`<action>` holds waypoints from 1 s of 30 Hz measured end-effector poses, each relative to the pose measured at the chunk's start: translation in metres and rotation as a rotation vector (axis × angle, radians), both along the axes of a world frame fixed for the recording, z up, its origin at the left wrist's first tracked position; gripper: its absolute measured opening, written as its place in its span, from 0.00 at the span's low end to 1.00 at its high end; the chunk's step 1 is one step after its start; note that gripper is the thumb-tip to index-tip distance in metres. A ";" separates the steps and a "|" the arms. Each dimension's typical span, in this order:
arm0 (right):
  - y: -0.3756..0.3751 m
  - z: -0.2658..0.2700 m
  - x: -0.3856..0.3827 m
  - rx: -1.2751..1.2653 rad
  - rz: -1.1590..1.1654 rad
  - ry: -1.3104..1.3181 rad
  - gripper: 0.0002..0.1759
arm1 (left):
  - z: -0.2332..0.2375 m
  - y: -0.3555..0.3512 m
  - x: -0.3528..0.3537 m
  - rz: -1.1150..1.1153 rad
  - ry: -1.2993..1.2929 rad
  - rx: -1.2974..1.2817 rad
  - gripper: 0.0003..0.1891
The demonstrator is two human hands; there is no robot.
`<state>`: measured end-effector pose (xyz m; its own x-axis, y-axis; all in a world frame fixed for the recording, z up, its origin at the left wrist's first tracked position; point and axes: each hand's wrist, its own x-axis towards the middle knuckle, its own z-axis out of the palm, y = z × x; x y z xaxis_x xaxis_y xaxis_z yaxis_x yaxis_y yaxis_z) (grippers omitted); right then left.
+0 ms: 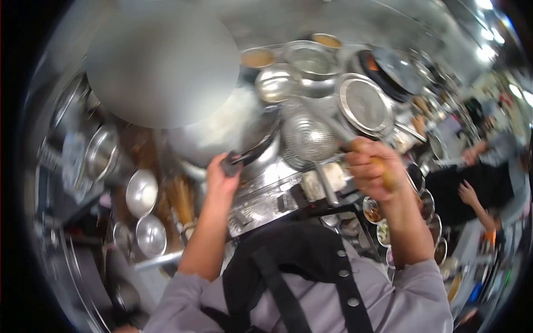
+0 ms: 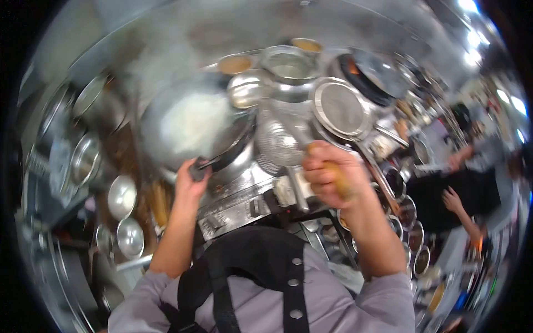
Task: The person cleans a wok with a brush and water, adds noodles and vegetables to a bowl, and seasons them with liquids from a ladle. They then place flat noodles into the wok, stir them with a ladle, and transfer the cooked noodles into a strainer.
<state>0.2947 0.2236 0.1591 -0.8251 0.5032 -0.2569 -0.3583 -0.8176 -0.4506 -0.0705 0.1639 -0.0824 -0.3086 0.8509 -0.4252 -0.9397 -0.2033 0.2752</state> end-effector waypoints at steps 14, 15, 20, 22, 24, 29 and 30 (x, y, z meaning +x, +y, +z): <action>-0.086 -0.176 0.028 0.881 -0.138 -0.681 0.32 | 0.004 -0.009 0.003 -0.033 0.001 -0.095 0.08; -0.082 -0.171 0.030 0.866 -0.108 -0.659 0.32 | 0.012 -0.009 0.013 -0.014 0.064 -0.120 0.08; -0.058 -0.138 0.044 1.171 0.043 -0.637 0.34 | 0.026 -0.020 0.057 0.077 0.168 -0.112 0.05; -0.051 -0.116 0.048 1.237 0.095 -0.630 0.34 | 0.038 -0.025 0.076 0.090 0.206 -0.137 0.06; -0.046 -0.070 0.049 1.195 0.299 -0.679 0.34 | 0.051 -0.030 0.098 0.099 0.240 -0.163 0.06; -0.035 -0.063 0.053 1.048 0.466 -0.624 0.37 | 0.073 -0.039 0.138 0.176 0.224 -0.210 0.06; -0.032 -0.065 0.054 1.175 0.462 -0.636 0.37 | 0.075 -0.041 0.145 0.179 0.253 -0.204 0.06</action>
<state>0.3491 0.1912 0.0944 -0.8756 0.4014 -0.2685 0.3542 0.1556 -0.9221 0.0743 0.1230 -0.0078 -0.5621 0.6794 -0.4717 -0.7912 -0.2757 0.5459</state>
